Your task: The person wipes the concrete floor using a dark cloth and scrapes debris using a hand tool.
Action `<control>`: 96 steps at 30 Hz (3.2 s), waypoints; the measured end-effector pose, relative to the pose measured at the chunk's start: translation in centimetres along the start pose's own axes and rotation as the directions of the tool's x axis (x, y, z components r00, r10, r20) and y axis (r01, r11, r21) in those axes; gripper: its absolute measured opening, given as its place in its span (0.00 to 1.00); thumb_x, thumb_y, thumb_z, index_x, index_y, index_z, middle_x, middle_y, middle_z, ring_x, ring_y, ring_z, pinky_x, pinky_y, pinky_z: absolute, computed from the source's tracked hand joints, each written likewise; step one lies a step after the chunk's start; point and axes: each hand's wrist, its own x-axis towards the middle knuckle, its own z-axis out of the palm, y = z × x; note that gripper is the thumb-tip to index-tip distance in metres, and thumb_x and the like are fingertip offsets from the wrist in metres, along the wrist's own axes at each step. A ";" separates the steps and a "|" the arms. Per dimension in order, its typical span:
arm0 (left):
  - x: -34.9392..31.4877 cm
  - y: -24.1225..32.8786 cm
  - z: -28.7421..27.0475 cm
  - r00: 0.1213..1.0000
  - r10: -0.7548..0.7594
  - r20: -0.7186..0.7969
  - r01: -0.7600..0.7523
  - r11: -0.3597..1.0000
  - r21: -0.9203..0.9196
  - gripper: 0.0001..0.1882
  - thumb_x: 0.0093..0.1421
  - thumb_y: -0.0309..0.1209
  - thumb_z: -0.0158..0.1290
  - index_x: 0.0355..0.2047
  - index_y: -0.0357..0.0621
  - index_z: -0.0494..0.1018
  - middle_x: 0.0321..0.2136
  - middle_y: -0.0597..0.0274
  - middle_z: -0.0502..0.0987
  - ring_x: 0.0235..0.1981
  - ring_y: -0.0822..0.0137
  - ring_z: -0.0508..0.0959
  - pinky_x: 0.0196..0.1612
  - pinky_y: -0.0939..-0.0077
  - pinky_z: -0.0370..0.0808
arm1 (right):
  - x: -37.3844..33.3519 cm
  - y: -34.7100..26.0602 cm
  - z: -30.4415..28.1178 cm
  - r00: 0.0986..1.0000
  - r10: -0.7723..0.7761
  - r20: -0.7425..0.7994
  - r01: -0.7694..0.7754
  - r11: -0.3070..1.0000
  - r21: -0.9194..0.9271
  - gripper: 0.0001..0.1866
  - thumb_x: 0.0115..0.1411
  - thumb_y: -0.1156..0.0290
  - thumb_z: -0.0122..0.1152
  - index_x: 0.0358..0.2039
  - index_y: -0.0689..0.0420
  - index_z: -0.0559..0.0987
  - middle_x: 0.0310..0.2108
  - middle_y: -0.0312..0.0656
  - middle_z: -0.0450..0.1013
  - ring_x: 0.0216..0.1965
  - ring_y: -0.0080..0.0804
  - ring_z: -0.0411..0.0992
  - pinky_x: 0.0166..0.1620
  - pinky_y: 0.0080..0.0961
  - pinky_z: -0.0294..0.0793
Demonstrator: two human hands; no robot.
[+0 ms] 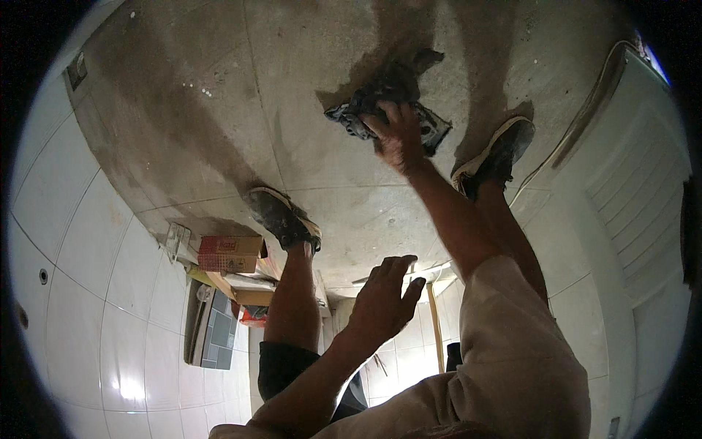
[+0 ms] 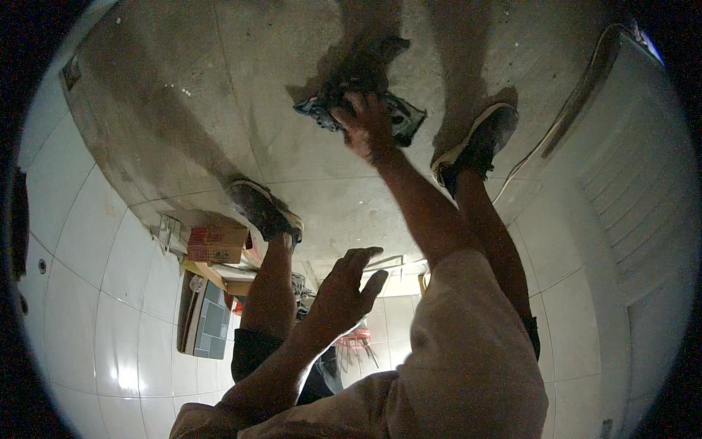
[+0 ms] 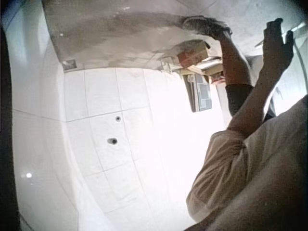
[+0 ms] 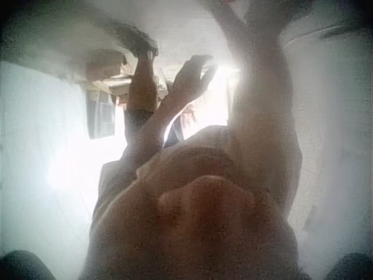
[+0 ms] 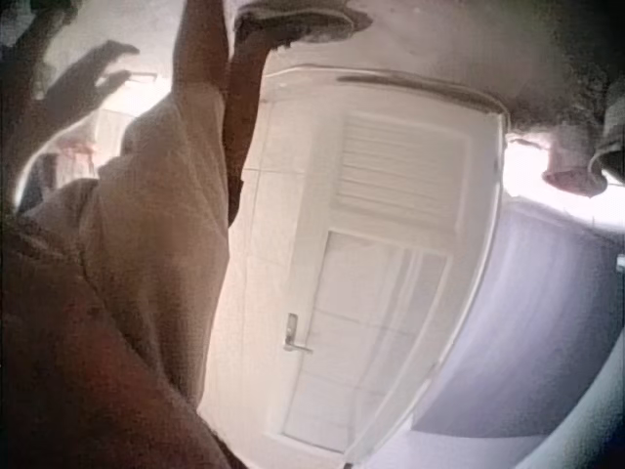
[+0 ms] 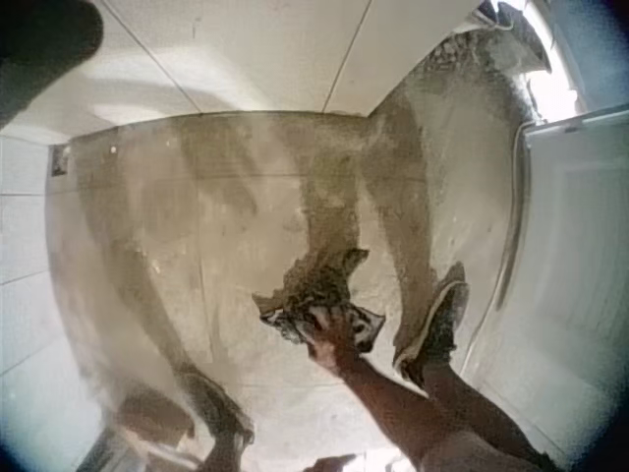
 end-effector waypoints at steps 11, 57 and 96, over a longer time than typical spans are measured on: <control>0.1 -0.2 0.4 0.998 0.034 -0.050 -0.030 0.997 0.071 0.21 0.66 0.39 0.52 0.55 0.41 0.69 0.50 0.42 0.74 0.51 0.47 0.76 0.54 0.58 0.73 | 14.3 16.2 -16.5 0.749 0.355 -0.559 -0.338 0.931 0.139 0.12 0.59 0.69 0.60 0.44 0.57 0.76 0.42 0.50 0.72 0.44 0.45 0.71 0.49 0.38 0.68; 5.8 32.9 11.0 0.995 0.101 -0.003 -0.100 0.991 -0.092 0.09 0.67 0.24 0.47 0.46 0.38 0.74 0.42 0.53 0.79 0.45 0.63 0.80 0.48 0.71 0.76 | -6.0 30.7 -17.4 0.994 -0.070 0.080 0.069 0.997 0.018 0.38 0.49 0.70 0.66 0.62 0.27 0.70 0.62 0.41 0.61 0.61 0.47 0.60 0.62 0.50 0.65; 13.1 27.8 12.2 0.988 -0.099 0.116 0.024 0.853 0.521 0.14 0.64 0.37 0.52 0.46 0.43 0.73 0.42 0.51 0.77 0.41 0.50 0.79 0.44 0.57 0.77 | -3.6 33.9 -24.8 -0.256 0.944 0.206 -0.030 -0.221 0.975 0.22 0.67 0.63 0.55 0.57 0.59 0.71 0.54 0.43 0.70 0.51 0.36 0.69 0.53 0.32 0.69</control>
